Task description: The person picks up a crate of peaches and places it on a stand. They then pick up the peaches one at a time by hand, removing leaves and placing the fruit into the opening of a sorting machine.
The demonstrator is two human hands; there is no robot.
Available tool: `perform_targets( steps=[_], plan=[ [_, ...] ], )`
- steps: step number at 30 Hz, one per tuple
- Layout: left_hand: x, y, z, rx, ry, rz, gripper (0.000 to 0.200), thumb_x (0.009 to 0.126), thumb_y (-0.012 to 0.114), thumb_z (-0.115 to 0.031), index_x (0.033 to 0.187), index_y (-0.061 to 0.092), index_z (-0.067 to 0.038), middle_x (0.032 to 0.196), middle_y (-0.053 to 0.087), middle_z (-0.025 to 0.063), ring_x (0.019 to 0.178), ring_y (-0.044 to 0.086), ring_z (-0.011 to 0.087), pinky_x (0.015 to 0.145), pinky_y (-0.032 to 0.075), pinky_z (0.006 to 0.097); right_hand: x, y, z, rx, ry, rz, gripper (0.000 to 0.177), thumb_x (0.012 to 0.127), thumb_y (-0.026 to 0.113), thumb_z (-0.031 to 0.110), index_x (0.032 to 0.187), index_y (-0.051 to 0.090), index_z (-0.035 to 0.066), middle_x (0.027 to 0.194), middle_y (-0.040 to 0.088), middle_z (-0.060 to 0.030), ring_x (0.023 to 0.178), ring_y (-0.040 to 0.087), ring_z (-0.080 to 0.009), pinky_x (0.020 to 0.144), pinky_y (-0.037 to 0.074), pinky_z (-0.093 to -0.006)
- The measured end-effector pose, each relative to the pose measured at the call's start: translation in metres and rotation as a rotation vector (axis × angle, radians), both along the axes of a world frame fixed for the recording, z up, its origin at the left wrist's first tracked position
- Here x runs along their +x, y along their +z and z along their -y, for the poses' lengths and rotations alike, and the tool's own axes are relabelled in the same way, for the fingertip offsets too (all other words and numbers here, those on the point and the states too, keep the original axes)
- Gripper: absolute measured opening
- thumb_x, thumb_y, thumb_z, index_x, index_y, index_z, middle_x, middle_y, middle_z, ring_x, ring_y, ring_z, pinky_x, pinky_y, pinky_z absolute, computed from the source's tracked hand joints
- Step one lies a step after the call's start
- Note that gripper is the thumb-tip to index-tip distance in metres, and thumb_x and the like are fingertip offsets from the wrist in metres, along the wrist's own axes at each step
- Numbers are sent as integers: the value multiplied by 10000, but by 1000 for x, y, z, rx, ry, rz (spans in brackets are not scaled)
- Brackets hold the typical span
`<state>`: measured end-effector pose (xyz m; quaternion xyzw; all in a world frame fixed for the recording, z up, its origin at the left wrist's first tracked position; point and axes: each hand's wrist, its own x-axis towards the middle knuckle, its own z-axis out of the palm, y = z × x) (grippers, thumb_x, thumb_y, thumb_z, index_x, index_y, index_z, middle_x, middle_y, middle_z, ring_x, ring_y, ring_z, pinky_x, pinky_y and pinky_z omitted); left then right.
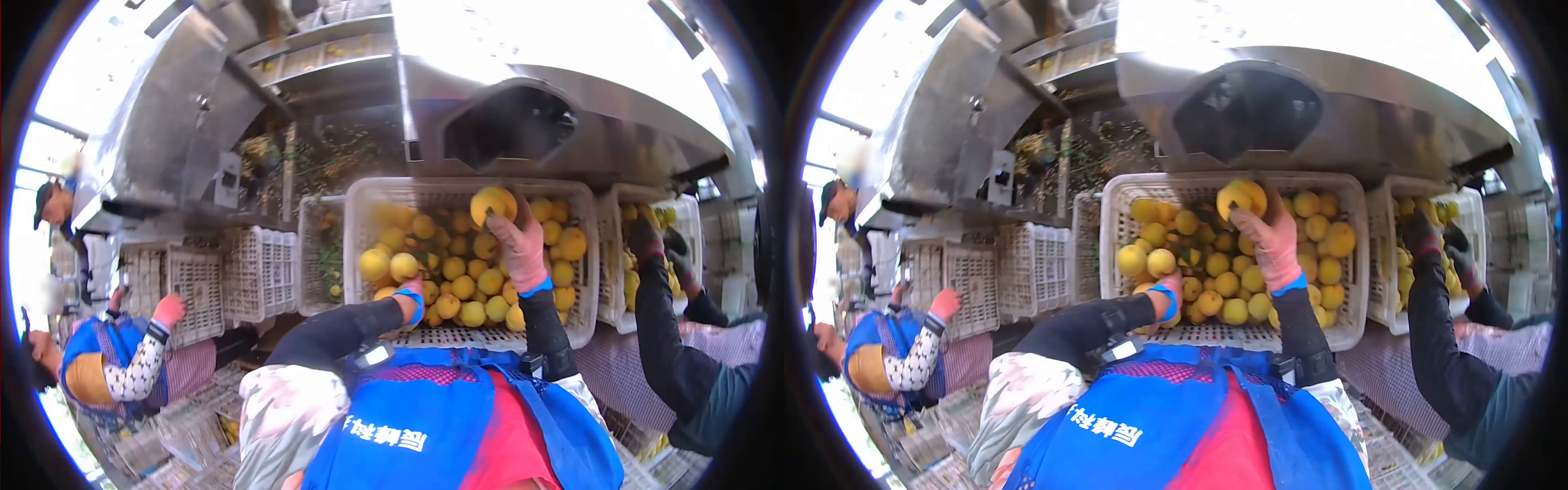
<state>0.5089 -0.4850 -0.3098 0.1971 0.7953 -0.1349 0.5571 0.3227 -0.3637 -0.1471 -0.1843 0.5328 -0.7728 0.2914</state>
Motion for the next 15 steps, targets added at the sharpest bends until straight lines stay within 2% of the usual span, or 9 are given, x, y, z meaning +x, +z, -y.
perform_targets(
  steps=[2,4,5,8,9,12,13,15],
  plan=[
    [-3,27,13,-7,-14,-1,755,607,856,-595,1242,734,-204,1299,674,8,1247,570,339,1090,283,678,-6,18,-5,-42,-38,-61,728,816,819,107,1429,455,-43,1259,607,-82,1075,606,-152,953,503,-303],
    [-17,90,20,12,-15,-30,669,602,881,-498,1152,759,-137,1180,701,49,1187,594,348,1050,376,592,-6,22,1,-162,-121,-52,698,821,824,111,1405,472,-40,1256,609,-79,1076,608,-158,943,511,-314],
    [-20,105,21,17,-7,-44,626,599,893,-449,1107,772,-104,1121,714,69,1157,606,352,1029,422,549,-6,24,4,-226,-152,-46,683,824,827,113,1392,480,-38,1254,610,-77,1077,609,-161,939,515,-319],
    [-1,83,27,11,61,-181,513,613,880,-355,1024,770,-69,1084,708,100,1111,616,348,925,487,495,-6,27,24,-219,-210,-117,703,788,860,149,1376,507,-7,1242,618,-83,1066,619,-179,915,532,-336],
    [-2,96,23,28,43,-216,490,624,889,-357,1025,783,-96,1026,732,113,1139,623,322,880,509,480,-12,22,29,79,-289,-360,729,749,876,253,1353,537,26,1242,634,-129,1123,621,-271,975,505,-412],
    [4,106,27,94,120,-225,554,630,867,-328,1100,743,-62,1126,692,131,1161,602,340,882,512,469,-13,23,42,680,-379,-900,740,734,845,381,1328,557,47,1245,636,-189,1198,569,-386,1062,417,-490],
    [7,106,31,132,192,-272,577,623,861,-335,1111,732,-56,1155,669,139,1143,599,353,891,513,467,-11,20,45,673,-426,-910,750,749,803,468,1308,560,30,1273,613,-209,1235,507,-448,1111,331,-529],
    [11,101,41,209,338,-367,624,609,848,-350,1134,708,-44,1213,623,154,1107,593,378,911,516,465,-14,9,49,597,-527,-954,797,735,811,484,1326,542,21,1273,602,-199,1217,519,-439,1113,325,-542]
  ],
)
